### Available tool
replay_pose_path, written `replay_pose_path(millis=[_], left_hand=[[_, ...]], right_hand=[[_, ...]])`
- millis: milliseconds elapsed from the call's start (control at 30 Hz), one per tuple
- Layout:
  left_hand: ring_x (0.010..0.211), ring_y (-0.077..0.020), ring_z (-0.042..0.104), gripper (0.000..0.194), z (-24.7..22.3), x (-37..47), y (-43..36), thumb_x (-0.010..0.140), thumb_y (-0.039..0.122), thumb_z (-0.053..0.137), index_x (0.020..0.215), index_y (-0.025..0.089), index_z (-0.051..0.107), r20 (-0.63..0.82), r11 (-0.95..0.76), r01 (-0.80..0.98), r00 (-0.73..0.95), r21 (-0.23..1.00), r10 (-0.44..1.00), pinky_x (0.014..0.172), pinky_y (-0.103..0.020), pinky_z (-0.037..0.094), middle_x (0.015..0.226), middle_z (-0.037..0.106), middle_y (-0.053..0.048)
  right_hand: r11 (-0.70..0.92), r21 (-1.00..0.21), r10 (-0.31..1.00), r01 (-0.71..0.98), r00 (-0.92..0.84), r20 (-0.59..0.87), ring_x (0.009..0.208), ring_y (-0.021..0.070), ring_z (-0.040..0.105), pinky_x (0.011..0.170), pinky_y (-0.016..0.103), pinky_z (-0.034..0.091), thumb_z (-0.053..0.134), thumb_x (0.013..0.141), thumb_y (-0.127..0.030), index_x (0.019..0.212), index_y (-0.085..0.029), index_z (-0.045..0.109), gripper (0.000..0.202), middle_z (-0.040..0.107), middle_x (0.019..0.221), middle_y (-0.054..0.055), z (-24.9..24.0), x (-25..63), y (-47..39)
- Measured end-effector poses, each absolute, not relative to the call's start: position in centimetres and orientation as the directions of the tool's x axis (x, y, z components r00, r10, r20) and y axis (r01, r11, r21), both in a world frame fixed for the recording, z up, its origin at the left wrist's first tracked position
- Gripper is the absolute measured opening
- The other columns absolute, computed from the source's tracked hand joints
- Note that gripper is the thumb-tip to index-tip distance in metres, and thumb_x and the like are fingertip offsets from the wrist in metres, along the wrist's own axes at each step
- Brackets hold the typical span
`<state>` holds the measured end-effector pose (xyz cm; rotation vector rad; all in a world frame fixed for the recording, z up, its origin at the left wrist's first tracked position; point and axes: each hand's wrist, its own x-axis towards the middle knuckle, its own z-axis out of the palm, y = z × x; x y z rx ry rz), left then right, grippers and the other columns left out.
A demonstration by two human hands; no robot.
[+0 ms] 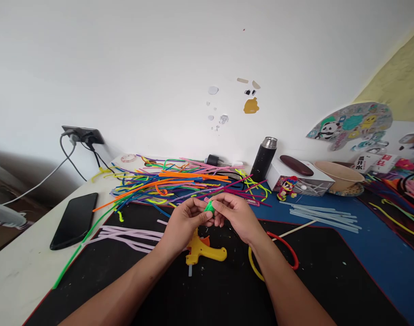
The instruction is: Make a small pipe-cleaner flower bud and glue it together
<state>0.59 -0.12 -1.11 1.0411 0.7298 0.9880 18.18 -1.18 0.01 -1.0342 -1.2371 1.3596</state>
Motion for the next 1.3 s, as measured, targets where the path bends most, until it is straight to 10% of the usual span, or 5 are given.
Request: replay_pose_path(millis=[1300], left_hand=[[0.072, -0.0158, 0.073, 0.048, -1.4, 0.8, 0.0, 0.066, 0.042, 0.099, 0.089, 0.017, 0.065, 0.009, 0.114, -0.374, 0.311, 0.920, 0.950, 0.076, -0.030, 0.062, 0.082, 0.075, -0.001]], right_hand=[[-0.060, -0.959, 0.993, -0.277, -0.113, -0.029, 0.050, 0.0108, 0.048, 0.049, 0.025, 0.036, 0.079, 0.085, -0.063, 0.087, -0.020, 0.070, 0.045, 0.056, 0.062, -0.004, -0.1, 17.2, -1.5]])
